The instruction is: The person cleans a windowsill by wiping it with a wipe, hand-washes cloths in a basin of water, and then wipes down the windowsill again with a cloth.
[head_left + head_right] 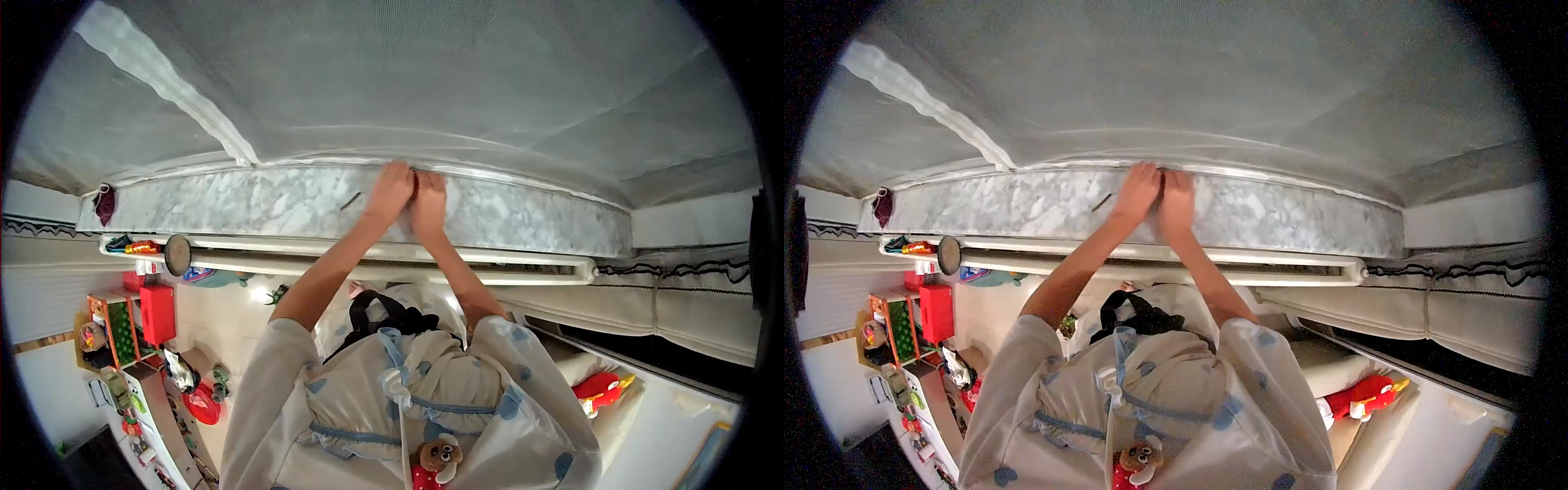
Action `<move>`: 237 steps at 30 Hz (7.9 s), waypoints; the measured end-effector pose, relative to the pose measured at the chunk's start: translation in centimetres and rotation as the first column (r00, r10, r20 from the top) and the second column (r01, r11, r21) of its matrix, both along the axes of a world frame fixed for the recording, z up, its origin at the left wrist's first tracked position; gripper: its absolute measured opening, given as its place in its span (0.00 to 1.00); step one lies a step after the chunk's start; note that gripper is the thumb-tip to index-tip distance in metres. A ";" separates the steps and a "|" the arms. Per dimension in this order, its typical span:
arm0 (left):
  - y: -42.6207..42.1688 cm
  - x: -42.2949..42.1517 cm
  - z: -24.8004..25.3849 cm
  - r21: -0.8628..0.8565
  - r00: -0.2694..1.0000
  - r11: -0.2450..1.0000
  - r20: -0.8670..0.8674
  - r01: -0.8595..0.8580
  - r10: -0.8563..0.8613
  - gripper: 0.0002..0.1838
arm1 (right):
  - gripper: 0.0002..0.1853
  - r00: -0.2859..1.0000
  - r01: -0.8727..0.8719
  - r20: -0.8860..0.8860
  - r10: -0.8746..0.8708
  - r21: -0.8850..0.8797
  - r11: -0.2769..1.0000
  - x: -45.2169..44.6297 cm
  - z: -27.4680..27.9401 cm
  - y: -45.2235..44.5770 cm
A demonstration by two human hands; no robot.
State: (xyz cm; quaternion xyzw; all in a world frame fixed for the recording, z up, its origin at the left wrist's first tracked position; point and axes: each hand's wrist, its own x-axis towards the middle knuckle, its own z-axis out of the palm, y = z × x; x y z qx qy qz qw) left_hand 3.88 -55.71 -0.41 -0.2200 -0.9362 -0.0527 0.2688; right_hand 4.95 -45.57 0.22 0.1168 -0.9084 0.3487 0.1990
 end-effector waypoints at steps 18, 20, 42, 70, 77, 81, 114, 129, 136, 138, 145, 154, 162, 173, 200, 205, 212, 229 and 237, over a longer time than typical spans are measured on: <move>-13.2 6.0 2.1 0.186 0.865 0.860 0.281 -0.475 0.417 0.06 | 0.12 0.855 -0.515 0.070 0.514 -0.007 0.857 1.5 1.0 -12.8; -11.3 6.4 2.1 0.248 0.892 0.867 0.256 -0.432 0.372 0.10 | 0.13 0.868 -0.497 0.023 0.496 0.050 0.866 1.8 1.0 -11.1; -3.1 8.9 3.5 0.442 0.969 0.891 0.248 -0.108 -0.006 0.12 | 0.24 0.938 -0.334 0.009 0.346 0.285 0.899 5.4 2.3 1.9; -6.8 5.4 0.1 0.389 0.999 0.921 0.029 0.021 -0.035 0.18 | 0.22 0.935 -0.155 -0.225 0.273 0.432 0.888 0.9 0.1 -0.4; -5.0 4.0 0.3 0.360 1.000 0.932 0.018 -0.030 0.025 0.17 | 0.14 0.957 -0.148 -0.165 0.238 0.430 0.891 1.4 1.4 -1.1; -4.8 4.1 0.6 0.310 0.993 0.944 0.060 -0.111 0.097 0.17 | 0.17 0.962 -0.102 -0.180 0.206 0.464 0.880 1.0 0.9 -1.5; -4.7 4.7 0.4 0.348 0.996 0.936 -0.035 -0.062 0.079 0.10 | 0.19 0.965 -0.061 -0.214 0.151 0.377 0.924 1.0 -0.7 -3.3; -5.9 5.4 0.9 0.773 0.946 0.627 -0.123 -0.098 0.299 0.12 | 0.19 0.895 -0.359 -0.190 0.404 0.232 0.904 0.9 -0.4 -7.5; -6.3 5.5 0.7 0.806 0.951 0.582 -0.088 -0.106 0.296 0.15 | 0.21 0.985 -0.048 -0.138 0.108 0.382 0.923 1.9 0.0 -0.1; -6.3 5.7 1.0 0.924 0.960 0.369 -0.010 -0.098 0.280 0.16 | 0.19 0.989 0.010 -0.143 0.044 0.360 0.933 1.9 -0.3 0.4; -8.8 7.3 1.5 0.908 0.937 0.401 -0.029 -0.120 0.348 0.17 | 0.21 0.974 -0.129 -0.153 0.166 0.227 0.965 2.0 -1.1 -4.8; -8.6 8.3 1.7 0.635 0.943 0.704 0.135 -0.318 0.303 0.11 | 0.21 0.931 -0.359 -0.053 0.360 0.020 0.933 2.1 -1.0 -6.0; -7.3 8.4 1.5 0.456 0.904 0.780 0.231 -0.428 0.361 0.14 | 0.21 0.994 -0.057 -0.085 0.070 0.148 0.987 2.5 -0.5 5.6; -8.1 9.8 3.2 0.627 0.846 0.622 0.520 -0.469 0.115 0.12 | 0.23 0.992 -0.073 -0.099 0.082 0.086 0.994 1.4 -2.1 3.9; -1.0 10.1 -6.9 0.199 0.349 -0.361 -0.096 -0.911 -0.932 0.16 | 0.16 0.909 -0.243 0.229 0.348 -0.389 0.889 8.4 2.0 1.3; -2.0 10.8 -3.8 0.246 0.343 -0.357 -0.099 -0.901 -0.934 0.21 | 0.16 0.993 -0.088 0.044 0.106 -0.296 0.951 2.2 2.1 2.2; -4.9 11.2 -10.2 0.284 0.374 -0.424 -0.215 -0.860 -0.902 0.19 | 0.18 0.949 -0.315 -0.050 0.311 -0.146 0.938 4.1 -1.3 -5.0; -4.2 14.1 -5.2 0.324 0.532 -0.575 -0.219 -0.751 -0.818 0.19 | 0.15 0.923 -0.296 0.074 0.378 -0.493 0.818 12.1 -1.9 -6.6; -2.5 14.6 -5.2 0.421 0.421 -0.471 -0.213 -0.775 -0.882 0.19 | 0.12 0.869 -0.443 0.039 0.493 -0.382 0.811 13.2 -3.7 -6.3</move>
